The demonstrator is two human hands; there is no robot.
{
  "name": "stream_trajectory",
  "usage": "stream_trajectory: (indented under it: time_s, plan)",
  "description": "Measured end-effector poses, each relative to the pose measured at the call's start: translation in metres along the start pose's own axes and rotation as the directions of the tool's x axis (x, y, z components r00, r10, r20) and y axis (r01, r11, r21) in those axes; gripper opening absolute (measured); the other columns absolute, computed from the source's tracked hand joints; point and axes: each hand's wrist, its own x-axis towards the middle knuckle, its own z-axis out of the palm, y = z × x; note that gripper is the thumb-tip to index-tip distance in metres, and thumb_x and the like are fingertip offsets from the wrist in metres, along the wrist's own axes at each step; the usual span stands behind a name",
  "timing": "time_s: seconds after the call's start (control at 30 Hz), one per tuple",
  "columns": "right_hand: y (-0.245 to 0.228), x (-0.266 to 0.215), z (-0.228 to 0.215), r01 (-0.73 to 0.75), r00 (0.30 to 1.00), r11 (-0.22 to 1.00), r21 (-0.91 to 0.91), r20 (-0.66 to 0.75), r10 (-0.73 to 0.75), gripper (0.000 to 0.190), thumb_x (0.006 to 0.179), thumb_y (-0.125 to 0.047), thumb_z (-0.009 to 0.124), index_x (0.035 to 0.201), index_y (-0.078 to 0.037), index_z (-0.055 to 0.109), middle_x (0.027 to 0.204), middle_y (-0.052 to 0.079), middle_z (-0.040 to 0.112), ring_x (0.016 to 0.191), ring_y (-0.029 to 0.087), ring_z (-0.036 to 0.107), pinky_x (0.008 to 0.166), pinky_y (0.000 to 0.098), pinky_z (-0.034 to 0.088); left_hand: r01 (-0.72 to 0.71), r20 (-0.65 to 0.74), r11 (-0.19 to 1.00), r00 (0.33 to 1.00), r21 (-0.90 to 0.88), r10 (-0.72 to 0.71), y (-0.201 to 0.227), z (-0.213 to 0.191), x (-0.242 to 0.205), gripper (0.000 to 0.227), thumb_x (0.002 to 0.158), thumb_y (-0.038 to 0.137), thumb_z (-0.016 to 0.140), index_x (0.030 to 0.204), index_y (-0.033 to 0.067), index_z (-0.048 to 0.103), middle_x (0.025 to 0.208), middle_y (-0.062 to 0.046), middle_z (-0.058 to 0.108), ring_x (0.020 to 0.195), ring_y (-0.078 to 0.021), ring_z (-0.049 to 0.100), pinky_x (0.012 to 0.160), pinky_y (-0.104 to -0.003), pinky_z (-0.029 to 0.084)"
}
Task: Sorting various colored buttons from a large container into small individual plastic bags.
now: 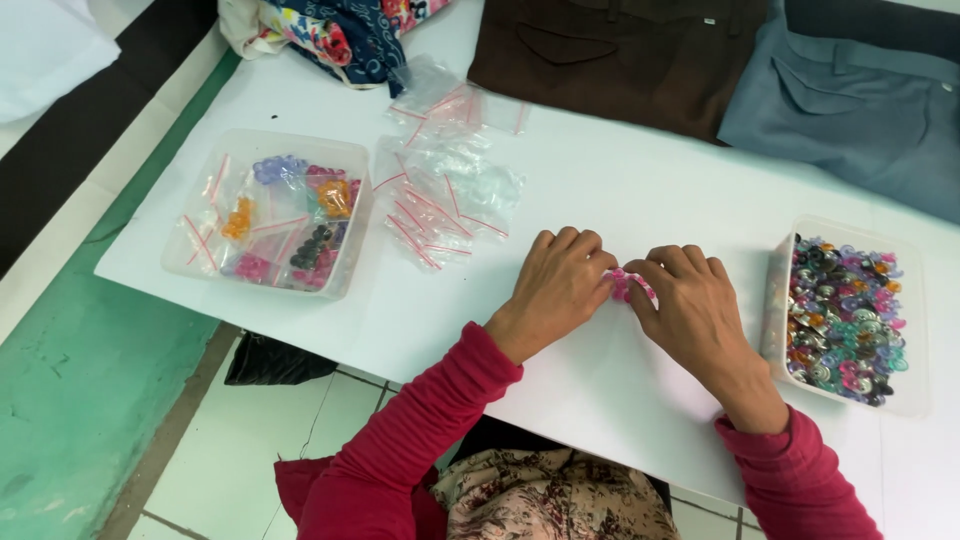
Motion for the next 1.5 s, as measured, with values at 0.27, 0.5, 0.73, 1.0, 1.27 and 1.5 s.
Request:
stream_trajectory:
  time_s: [0.27, 0.5, 0.73, 1.0, 1.27, 1.5]
  plan:
    - [-0.073, 0.075, 0.014, 0.161, 0.985, 0.985, 0.060, -0.078, -0.156, 0.021, 0.095, -0.033, 0.072, 0.111, -0.022, 0.078, 0.100, 0.000, 0.071, 0.098, 0.017, 0.062, 0.083, 0.0312, 0.048, 0.270, -0.082, 0.940, 0.963, 0.209, -0.258, -0.078, -0.051, -0.042, 0.025, 0.090, 0.004, 0.071, 0.115, 0.0074, 0.073, 0.103, -0.013, 0.065, 0.098, -0.0286, 0.061, 0.081, -0.041, 0.042]
    - [-0.116, 0.110, 0.069, 0.236, 0.971, 0.971, 0.022, -0.041, -0.235, 0.025, 0.097, -0.033, 0.068, 0.115, -0.017, 0.077, 0.102, 0.002, 0.074, 0.100, 0.017, 0.065, 0.086, 0.0329, 0.048, 0.366, -0.123, 0.900, 0.930, 0.236, -0.346, -0.104, -0.044, -0.058, 0.023, 0.091, 0.004, 0.072, 0.114, 0.0087, 0.074, 0.106, -0.012, 0.064, 0.102, -0.0279, 0.061, 0.081, -0.041, 0.041]
    - [-0.111, 0.108, 0.082, 0.293, 0.951, 0.953, -0.079, -0.081, -0.299, 0.016, 0.098, -0.021, 0.066, 0.095, -0.012, 0.079, 0.081, 0.003, 0.073, 0.084, 0.018, 0.068, 0.084, 0.0331, 0.049, 0.375, -0.136, 0.912, 0.925, 0.164, -0.356, -0.099, -0.040, -0.057, 0.026, 0.093, 0.008, 0.071, 0.119, 0.0106, 0.072, 0.110, -0.011, 0.064, 0.108, -0.0290, 0.061, 0.086, -0.043, 0.041]
    - [-0.087, 0.085, -0.006, 0.211, 0.963, 0.936, 0.282, -0.222, -0.151, 0.012, 0.097, -0.023, 0.074, 0.098, -0.013, 0.081, 0.082, 0.001, 0.076, 0.085, 0.017, 0.072, 0.081, 0.0292, 0.053, 0.292, -0.107, 0.945, 0.945, -0.147, -0.309, -0.079, -0.068, -0.036, 0.026, 0.095, 0.023, 0.073, 0.121, 0.0187, 0.071, 0.127, -0.008, 0.061, 0.125, -0.0311, 0.056, 0.100, -0.049, 0.040]
    - [-0.022, 0.041, -0.048, 0.169, 0.939, 0.760, 0.627, -0.336, 0.069, 0.008, 0.099, -0.007, 0.072, 0.104, -0.008, 0.078, 0.091, 0.005, 0.074, 0.084, 0.022, 0.072, 0.082, 0.0347, 0.056, -0.004, -0.101, 0.906, 0.994, -0.422, -0.043, -0.024, -0.080, 0.032, 0.008, 0.095, 0.023, 0.074, 0.098, 0.0160, 0.076, 0.106, -0.005, 0.073, 0.104, -0.0262, 0.072, 0.101, -0.048, 0.039]
    - [0.017, 0.000, -0.037, 0.198, 0.869, 0.812, 0.549, -0.482, 0.114, 0.023, 0.098, 0.002, 0.071, 0.121, -0.002, 0.073, 0.112, 0.013, 0.067, 0.093, 0.027, 0.071, 0.081, 0.0380, 0.057, -0.098, -0.052, 0.883, 0.995, -0.458, 0.084, -0.008, -0.044, 0.065, 0.010, 0.093, 0.020, 0.075, 0.085, 0.0137, 0.073, 0.092, -0.002, 0.073, 0.091, -0.0223, 0.073, 0.097, -0.048, 0.041]
